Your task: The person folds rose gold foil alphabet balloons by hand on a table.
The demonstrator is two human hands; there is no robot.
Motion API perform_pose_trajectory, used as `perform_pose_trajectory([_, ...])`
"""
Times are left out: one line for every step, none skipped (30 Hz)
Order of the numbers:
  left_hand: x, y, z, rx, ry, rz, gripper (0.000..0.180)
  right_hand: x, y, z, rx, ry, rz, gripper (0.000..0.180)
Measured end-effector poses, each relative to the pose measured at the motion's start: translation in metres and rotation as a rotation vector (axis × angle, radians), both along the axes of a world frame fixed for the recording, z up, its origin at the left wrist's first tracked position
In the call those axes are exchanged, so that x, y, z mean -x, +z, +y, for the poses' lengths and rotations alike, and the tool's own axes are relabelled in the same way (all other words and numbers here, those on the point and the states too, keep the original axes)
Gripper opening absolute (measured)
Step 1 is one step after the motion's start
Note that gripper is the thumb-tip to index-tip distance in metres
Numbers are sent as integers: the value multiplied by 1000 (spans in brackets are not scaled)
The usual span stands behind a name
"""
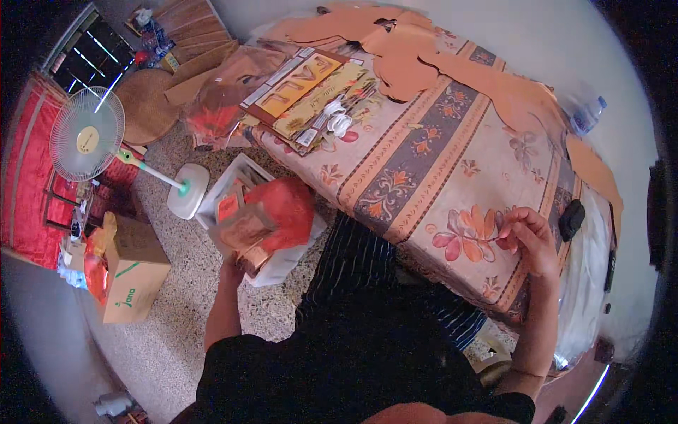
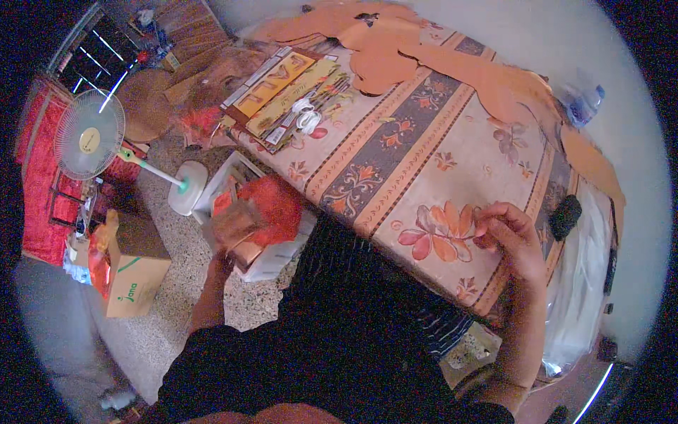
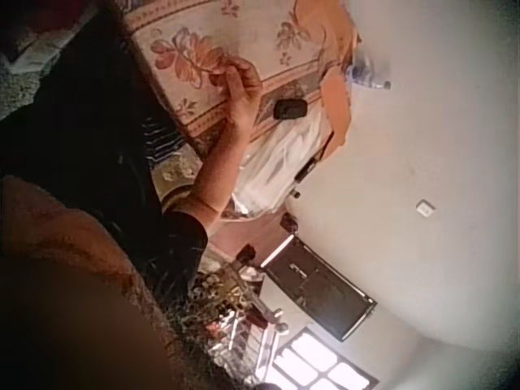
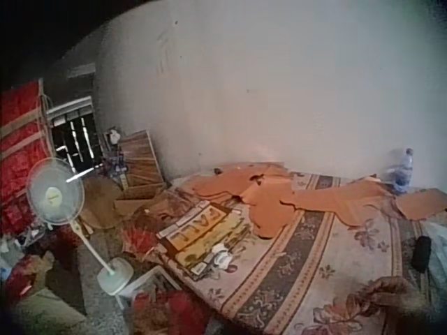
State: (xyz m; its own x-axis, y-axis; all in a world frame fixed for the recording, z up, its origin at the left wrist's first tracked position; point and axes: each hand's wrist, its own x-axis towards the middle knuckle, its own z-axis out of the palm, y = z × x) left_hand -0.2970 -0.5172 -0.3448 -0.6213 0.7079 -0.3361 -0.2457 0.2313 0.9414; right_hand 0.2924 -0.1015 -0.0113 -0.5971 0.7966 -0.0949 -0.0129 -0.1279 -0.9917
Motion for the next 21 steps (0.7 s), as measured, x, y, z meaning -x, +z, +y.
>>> perform_pose_trajectory([5, 1, -2, 202, 63, 569, 19, 0, 0, 0, 7, 4, 17, 14])
perform_pose_trajectory([11, 0, 6, -142, 315, -55, 17, 1, 0, -1, 14, 9, 35, 14])
perform_pose_trajectory([22, 4, 9, -141, 319, -50, 17, 1, -2, 0, 15, 13, 40, 14])
perform_pose_trajectory([33, 10, 18, -184, 397, -211, 17, -2, -3, 0, 12, -4, 20, 14])
perform_pose_trajectory([41, 16, 27, -225, 472, -375, 17, -4, -4, 0, 8, -23, -1, 14])
perform_pose_trajectory([49, 22, 34, -226, 468, -379, 17, -6, -4, 0, 6, -27, -4, 14])
perform_pose_trajectory([57, 29, 39, -170, 485, -400, 19, -6, -5, 0, -5, -28, -28, 14])
perform_pose_trajectory([65, 33, 44, -115, 498, -424, 20, -6, -4, 1, -18, -32, -54, 14])
perform_pose_trajectory([72, 35, 50, -60, 508, -451, 22, -7, -6, 1, -23, -38, -60, 14])
perform_pose_trajectory([82, 34, 52, 98, 481, -427, 27, -8, -8, 1, -1, -46, -40, 14])
perform_pose_trajectory([85, 24, 58, 94, 474, -433, 27, -8, -7, 1, 21, -56, -23, 15])
perform_pose_trajectory([85, 14, 64, 113, 441, -257, 27, -7, -4, 1, 13, -64, -29, 15])
perform_pose_trajectory([85, 1, 68, 130, 410, -78, 27, -5, -3, 0, 27, -42, -3, 15])
perform_pose_trajectory([116, 5, 45, 121, 453, -26, 27, -1, -4, 6, 50, 24, 82, 14])
perform_pose_trajectory([132, 0, 32, 49, 250, 241, 24, -2, -8, 10, 52, 47, 126, 14])
perform_pose_trajectory([142, 2, 14, -9, 38, 510, 21, -5, -16, 15, 58, 55, 168, 13])
perform_pose_trajectory([100, -23, 73, -32, 17, 444, 21, 2, -15, 11, 44, 16, 98, 12])
perform_pose_trajectory([43, -24, 123, 272, -46, 62, 21, -1, -8, 3, 25, -48, 26, 12])
perform_pose_trajectory([13, -4, 140, 165, -180, 106, 21, 4, -1, 0, 5, -101, 7, 11])
perform_pose_trajectory([-10, 18, 149, 58, -303, 160, 22, 9, 3, -2, -15, -145, -1, 11])
perform_pose_trajectory([-40, 54, 176, 72, -480, 196, 23, 7, 4, -4, -28, -160, 0, 11])
